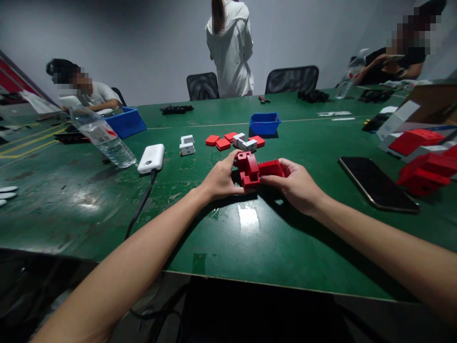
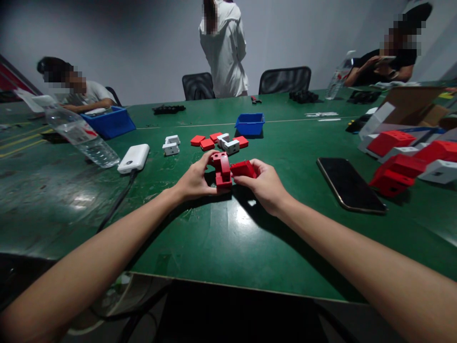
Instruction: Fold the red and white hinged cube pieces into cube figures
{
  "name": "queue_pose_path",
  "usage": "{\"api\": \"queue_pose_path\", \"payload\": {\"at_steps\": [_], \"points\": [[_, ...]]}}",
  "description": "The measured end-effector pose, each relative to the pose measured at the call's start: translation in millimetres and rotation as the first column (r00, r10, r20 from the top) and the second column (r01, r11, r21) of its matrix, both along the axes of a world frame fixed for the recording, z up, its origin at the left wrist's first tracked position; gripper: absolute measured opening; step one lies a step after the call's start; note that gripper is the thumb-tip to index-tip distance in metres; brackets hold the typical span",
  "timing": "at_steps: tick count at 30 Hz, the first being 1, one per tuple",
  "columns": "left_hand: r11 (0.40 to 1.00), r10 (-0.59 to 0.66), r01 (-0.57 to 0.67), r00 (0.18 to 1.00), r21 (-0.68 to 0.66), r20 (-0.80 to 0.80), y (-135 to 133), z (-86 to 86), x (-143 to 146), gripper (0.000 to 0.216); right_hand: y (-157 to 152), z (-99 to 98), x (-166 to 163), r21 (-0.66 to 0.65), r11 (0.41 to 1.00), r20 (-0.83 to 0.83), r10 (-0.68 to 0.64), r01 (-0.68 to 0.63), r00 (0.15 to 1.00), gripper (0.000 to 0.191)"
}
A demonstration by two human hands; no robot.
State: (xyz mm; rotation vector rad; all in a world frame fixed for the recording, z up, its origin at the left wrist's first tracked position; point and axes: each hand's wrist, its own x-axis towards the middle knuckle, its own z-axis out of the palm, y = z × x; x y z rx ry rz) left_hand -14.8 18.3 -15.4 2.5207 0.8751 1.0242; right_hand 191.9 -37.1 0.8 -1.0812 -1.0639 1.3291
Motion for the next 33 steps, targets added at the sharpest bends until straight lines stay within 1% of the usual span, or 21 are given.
{"api": "queue_pose_path", "payload": {"at_steps": [5, 10, 13, 15, 17, 23, 25, 27, 31, 33], "points": [[1.0, 0.001, -0.001, 1.0, -0.01, 0.002, -1.1, 0.9, 0.3, 0.09, 0.4, -1.6, -0.4, 0.026, 0.999, -0.01, -0.035, 0.036, 0.999, 0.039], [1.0, 0.0, 0.0, 1.0, -0.005, 0.002, -0.6, 0.8, -0.2, 0.093, 1.0, -0.1, -1.6, -0.031, 0.999, -0.055, -0.015, 0.014, 0.998, 0.033], [1.0, 0.006, -0.006, 1.0, -0.014, -0.002, -0.2, 0.9, -0.2, 0.092, 1.6, 1.7, -2.2, -0.038, 0.999, -0.092, -0.006, 0.002, 0.996, 0.028], [1.0, 0.005, -0.005, 1.0, -0.014, -0.002, -0.1, 1.1, 0.1, 0.091, 2.0, 2.1, -2.5, -0.039, 0.999, -0.114, 0.002, -0.006, 0.993, 0.027], [1.0, -0.001, 0.001, 1.0, -0.014, 0.002, -0.2, 1.2, 0.3, 0.09, 2.2, 1.9, -2.7, -0.039, 0.999, -0.134, 0.004, -0.01, 0.991, 0.03], [1.0, -0.009, 0.009, 1.0, -0.011, 0.012, -0.4, 0.7, -0.1, 0.09, 1.4, 2.0, -3.3, -0.03, 0.999, -0.17, 0.028, -0.033, 0.985, 0.047], [1.0, -0.006, 0.006, 1.0, -0.013, 0.006, -0.3, 0.5, -0.3, 0.09, 1.8, 2.9, -2.7, -0.032, 0.999, -0.171, 0.028, -0.034, 0.985, 0.047], [1.0, -0.003, 0.003, 1.0, -0.01, 0.003, -0.3, 0.6, -0.3, 0.089, 3.1, 3.7, -1.3, -0.046, 0.999, -0.171, 0.01, -0.018, 0.985, 0.041], [1.0, -0.006, 0.006, 1.0, -0.009, 0.006, -0.6, 1.0, 0.1, 0.089, 6.9, 3.3, 3.2, -0.081, 0.996, -0.172, -0.057, 0.043, 0.983, 0.012], [1.0, -0.008, 0.008, 1.0, -0.013, 0.008, -0.7, 0.9, 0.2, 0.088, 8.4, 1.5, 4.7, -0.09, 0.995, -0.164, -0.06, 0.046, 0.985, 0.01]]}}
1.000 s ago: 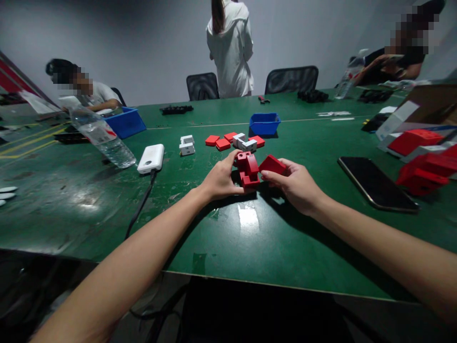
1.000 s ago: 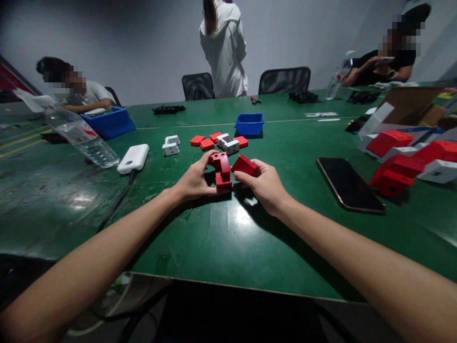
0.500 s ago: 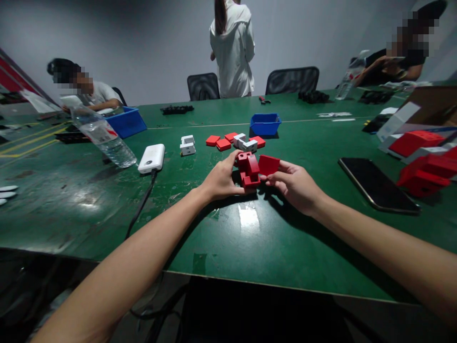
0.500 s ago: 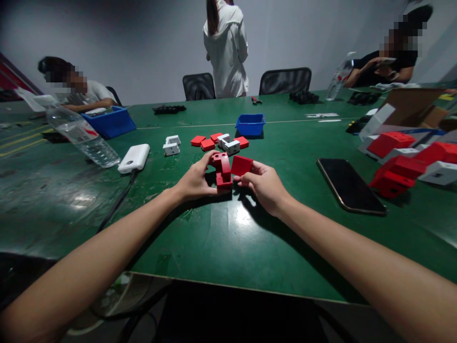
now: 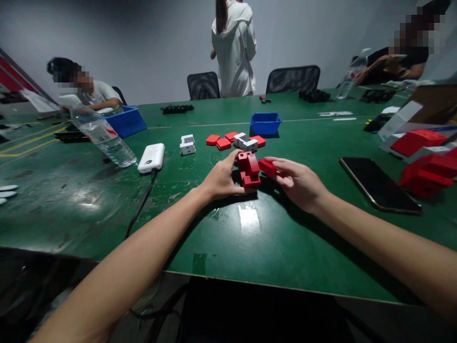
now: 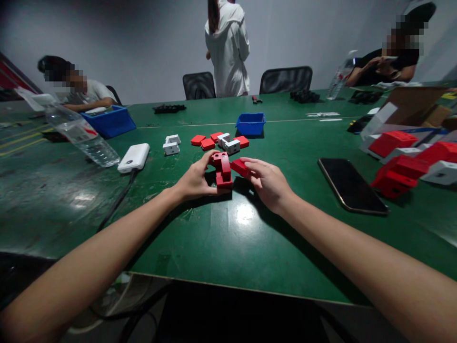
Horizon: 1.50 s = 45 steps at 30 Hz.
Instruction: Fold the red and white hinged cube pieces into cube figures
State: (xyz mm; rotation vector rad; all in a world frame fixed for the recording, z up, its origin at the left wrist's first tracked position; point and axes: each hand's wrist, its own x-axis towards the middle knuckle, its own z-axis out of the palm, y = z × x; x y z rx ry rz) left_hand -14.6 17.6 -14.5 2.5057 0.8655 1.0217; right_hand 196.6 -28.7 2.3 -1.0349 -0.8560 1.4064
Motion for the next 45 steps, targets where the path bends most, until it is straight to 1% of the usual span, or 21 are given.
{"api": "queue_pose_path", "payload": {"at_steps": [4, 6, 9, 12, 15, 19, 26, 30, 39, 45], "points": [[1.0, -0.007, 0.007, 1.0, -0.003, 0.003, 0.1, -0.3, -0.3, 0.088, 1.3, -5.0, 0.0, 0.0, 1.0, -0.04, -0.014, 0.014, 0.999, 0.03], [1.0, -0.011, 0.011, 1.0, -0.002, 0.005, 0.1, 0.0, -0.4, 0.088, 1.5, -6.8, -0.5, 0.012, 0.999, -0.052, -0.029, 0.03, 0.998, 0.034], [1.0, 0.0, 0.0, 1.0, -0.01, -0.002, -0.2, 0.5, -0.4, 0.088, 2.0, -8.3, 0.0, 0.045, 0.999, -0.017, 0.001, 0.0, 1.0, 0.028], [1.0, 0.004, -0.004, 1.0, -0.013, -0.002, -0.1, 0.4, -0.4, 0.088, 3.1, -9.6, 2.2, 0.042, 0.999, 0.012, 0.024, -0.024, 1.0, 0.024], [1.0, 0.002, -0.002, 1.0, -0.013, -0.003, 0.5, -0.3, -0.5, 0.087, 4.4, -11.3, 4.2, 0.026, 1.0, 0.002, 0.001, -0.001, 1.0, 0.027], [1.0, 0.005, -0.005, 1.0, -0.016, -0.002, 1.0, -0.7, -0.5, 0.088, 3.9, -12.1, 3.7, 0.035, 0.999, -0.009, -0.023, 0.024, 1.0, 0.033], [1.0, 0.006, -0.006, 1.0, -0.015, -0.008, 0.8, -0.2, -0.8, 0.091, -1.0, -7.0, -1.0, 0.055, 0.998, 0.059, -0.032, 0.029, 0.998, 0.035], [1.0, 0.012, -0.012, 1.0, -0.02, -0.016, 1.0, -0.2, -0.8, 0.091, -1.2, -5.0, -1.4, 0.066, 0.997, 0.095, -0.035, 0.029, 0.995, 0.034], [1.0, 0.017, -0.018, 1.0, -0.012, -0.014, 1.1, 0.0, -1.0, 0.094, -2.0, -2.8, -1.7, 0.081, 0.997, 0.086, -0.003, -0.004, 0.996, 0.034], [0.999, 0.014, -0.014, 1.0, -0.032, -0.008, -0.4, 2.2, 0.1, 0.091, -3.2, 0.8, -4.1, 0.019, 1.0, 0.016, -0.018, 0.017, 1.0, 0.027]]}}
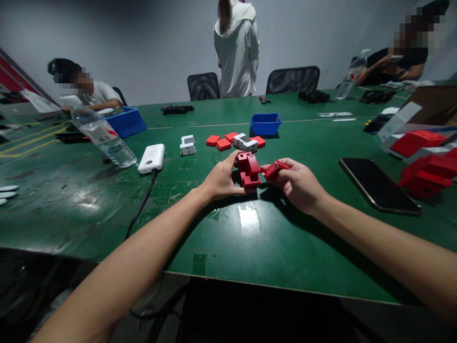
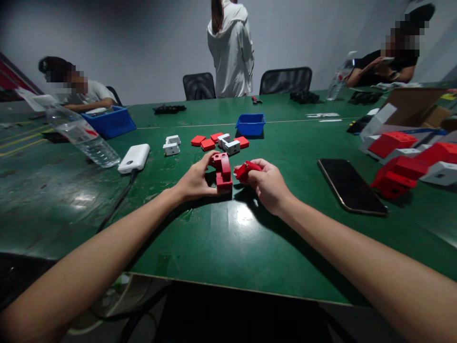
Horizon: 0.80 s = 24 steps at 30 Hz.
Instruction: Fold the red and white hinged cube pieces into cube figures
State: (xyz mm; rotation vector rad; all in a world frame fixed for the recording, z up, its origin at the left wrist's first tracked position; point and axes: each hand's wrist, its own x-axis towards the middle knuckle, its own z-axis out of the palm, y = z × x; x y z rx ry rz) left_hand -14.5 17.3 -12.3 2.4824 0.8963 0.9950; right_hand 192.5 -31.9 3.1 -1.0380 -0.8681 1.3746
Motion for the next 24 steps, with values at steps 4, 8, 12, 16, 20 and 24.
{"api": "queue_pose_path", "payload": {"at_steps": [4, 8, 12, 16, 20, 24], "points": [[1.0, 0.006, -0.006, 1.0, 0.004, -0.007, 0.0, -0.2, -0.1, 0.091, 0.0, -0.5, 1.2, -0.01, 1.0, -0.025, 0.02, -0.021, 0.999, 0.024], [1.0, -0.01, 0.01, 1.0, 0.021, -0.006, 0.8, -0.9, -0.5, 0.09, 0.9, -2.0, 2.0, -0.005, 1.0, -0.051, 0.019, -0.02, 0.999, 0.022], [1.0, -0.012, 0.012, 1.0, 0.021, -0.003, 1.3, -1.8, -0.6, 0.09, 2.5, -3.6, 0.8, 0.001, 1.0, -0.04, -0.018, 0.018, 0.999, 0.029], [1.0, -0.002, 0.002, 1.0, 0.017, -0.008, 1.5, -2.5, -0.8, 0.088, 2.8, -6.2, -0.1, -0.001, 0.999, -0.019, -0.04, 0.04, 0.999, 0.033], [1.0, -0.01, 0.01, 1.0, 0.021, -0.004, 1.7, -2.1, -1.1, 0.089, 2.7, -8.2, 1.3, 0.012, 0.999, 0.032, -0.05, 0.049, 0.998, 0.038], [1.0, -0.007, 0.007, 1.0, 0.021, -0.002, 1.2, -1.8, -1.2, 0.089, 3.7, -8.6, 2.7, 0.029, 0.997, 0.108, -0.078, 0.075, 0.991, 0.04]]}}
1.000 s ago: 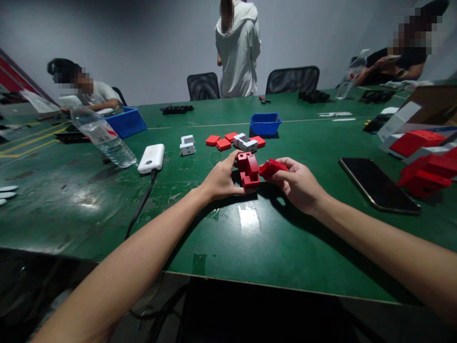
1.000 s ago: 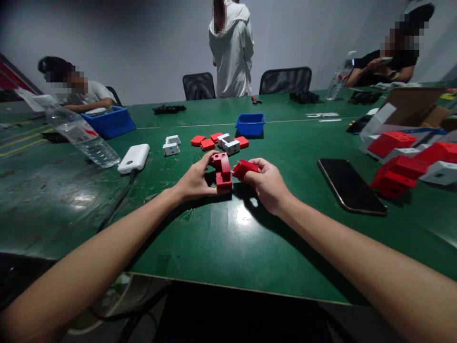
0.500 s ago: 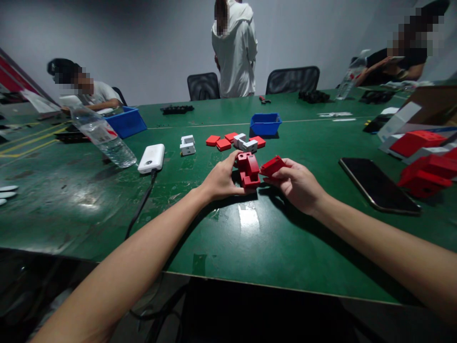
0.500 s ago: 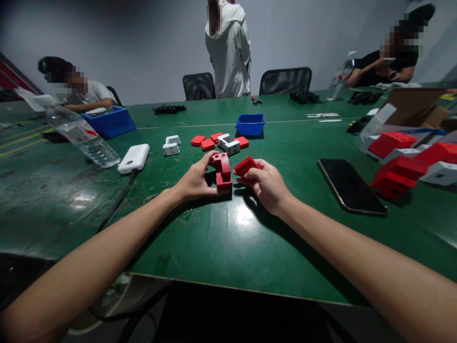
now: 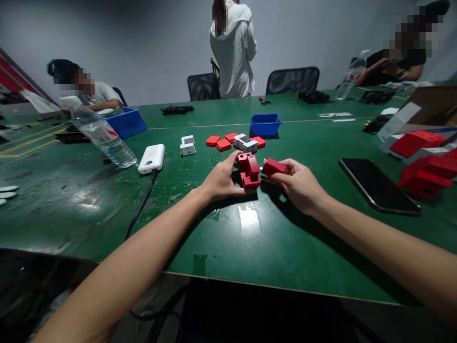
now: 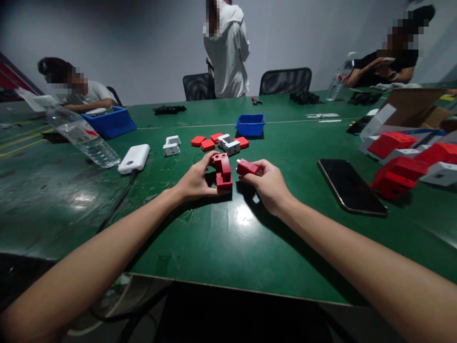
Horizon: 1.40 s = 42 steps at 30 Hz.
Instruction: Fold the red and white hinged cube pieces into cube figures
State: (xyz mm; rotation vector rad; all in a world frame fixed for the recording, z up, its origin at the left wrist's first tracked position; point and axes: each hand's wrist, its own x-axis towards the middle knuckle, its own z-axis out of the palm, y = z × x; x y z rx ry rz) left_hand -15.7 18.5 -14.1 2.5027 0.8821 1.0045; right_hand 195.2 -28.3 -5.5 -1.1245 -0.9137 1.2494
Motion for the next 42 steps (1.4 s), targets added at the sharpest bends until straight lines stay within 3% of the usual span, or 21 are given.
{"api": "queue_pose_path", "payload": {"at_steps": [10, 20, 27, 42], "points": [[1.0, -0.005, 0.005, 1.0, 0.004, 0.002, 0.8, -0.5, 0.3, 0.09, -6.2, 4.0, -1.3, 0.02, 0.994, 0.082, 0.108, -0.11, 0.991, 0.041], [1.0, -0.009, 0.009, 1.0, 0.009, 0.004, 0.3, -0.7, 0.6, 0.089, -6.1, 2.1, -1.3, 0.029, 0.994, 0.109, 0.101, -0.104, 0.989, 0.039], [1.0, -0.018, 0.018, 1.0, 0.016, 0.011, 1.0, -1.0, 0.6, 0.089, -4.4, 1.0, -2.3, 0.008, 0.999, 0.077, 0.053, -0.054, 0.996, 0.043], [1.0, 0.0, 0.0, 1.0, -0.003, 0.006, 0.5, -1.3, -0.1, 0.091, -5.5, 3.1, -4.2, -0.005, 0.988, -0.006, 0.156, -0.156, 0.988, 0.051]]}}
